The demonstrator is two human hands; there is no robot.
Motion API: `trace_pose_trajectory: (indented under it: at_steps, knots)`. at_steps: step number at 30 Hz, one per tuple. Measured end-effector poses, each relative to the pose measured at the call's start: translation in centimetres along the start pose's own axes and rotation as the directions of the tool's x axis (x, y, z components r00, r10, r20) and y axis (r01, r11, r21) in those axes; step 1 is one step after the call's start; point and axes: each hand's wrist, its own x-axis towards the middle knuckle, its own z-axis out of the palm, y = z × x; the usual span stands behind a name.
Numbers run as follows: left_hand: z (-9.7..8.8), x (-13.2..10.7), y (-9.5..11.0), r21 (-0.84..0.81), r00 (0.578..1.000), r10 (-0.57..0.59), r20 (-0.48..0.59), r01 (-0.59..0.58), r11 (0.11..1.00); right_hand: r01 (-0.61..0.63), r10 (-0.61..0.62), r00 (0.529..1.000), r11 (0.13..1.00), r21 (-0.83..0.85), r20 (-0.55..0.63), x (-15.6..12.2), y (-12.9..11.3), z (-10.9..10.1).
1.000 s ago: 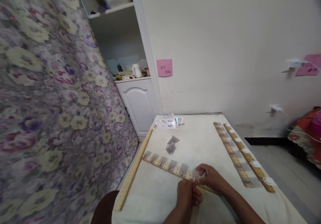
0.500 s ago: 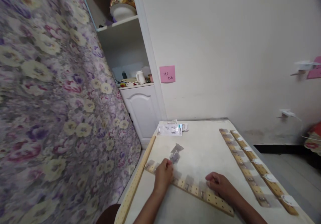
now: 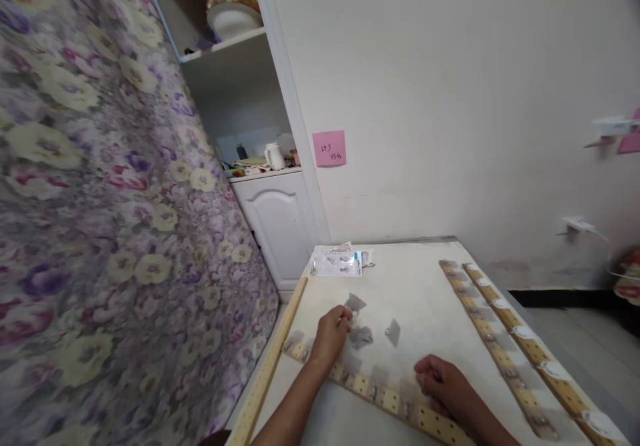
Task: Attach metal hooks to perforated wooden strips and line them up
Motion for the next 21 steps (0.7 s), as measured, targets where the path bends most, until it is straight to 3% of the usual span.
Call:
trace_pose_trajectory:
  at_steps: [6,11,16,21]
  knots:
    - [-0.3,-0.4,-1.3,0.04,1.0,0.004,-0.023,-0.003,0.999,0.015,-0.016,1.0,0.999,-0.03,-0.009,0.0,0.0,0.0]
    - [0.7,-1.3,0.2,0.136,0.996,0.091,0.0,-0.091,0.987,0.016,-0.016,1.0,1.0,0.0,-0.016,0.2,0.1,0.2]
    - [3.7,-2.0,3.4,0.267,0.981,0.173,0.09,-0.191,0.944,0.007,-0.007,1.0,1.0,0.008,-0.019,0.4,0.1,0.3]
    - [7.7,-2.3,5.9,0.422,0.979,0.158,0.128,-0.198,0.885,0.012,-0.012,0.999,1.0,0.007,-0.03,0.5,-0.1,0.4]
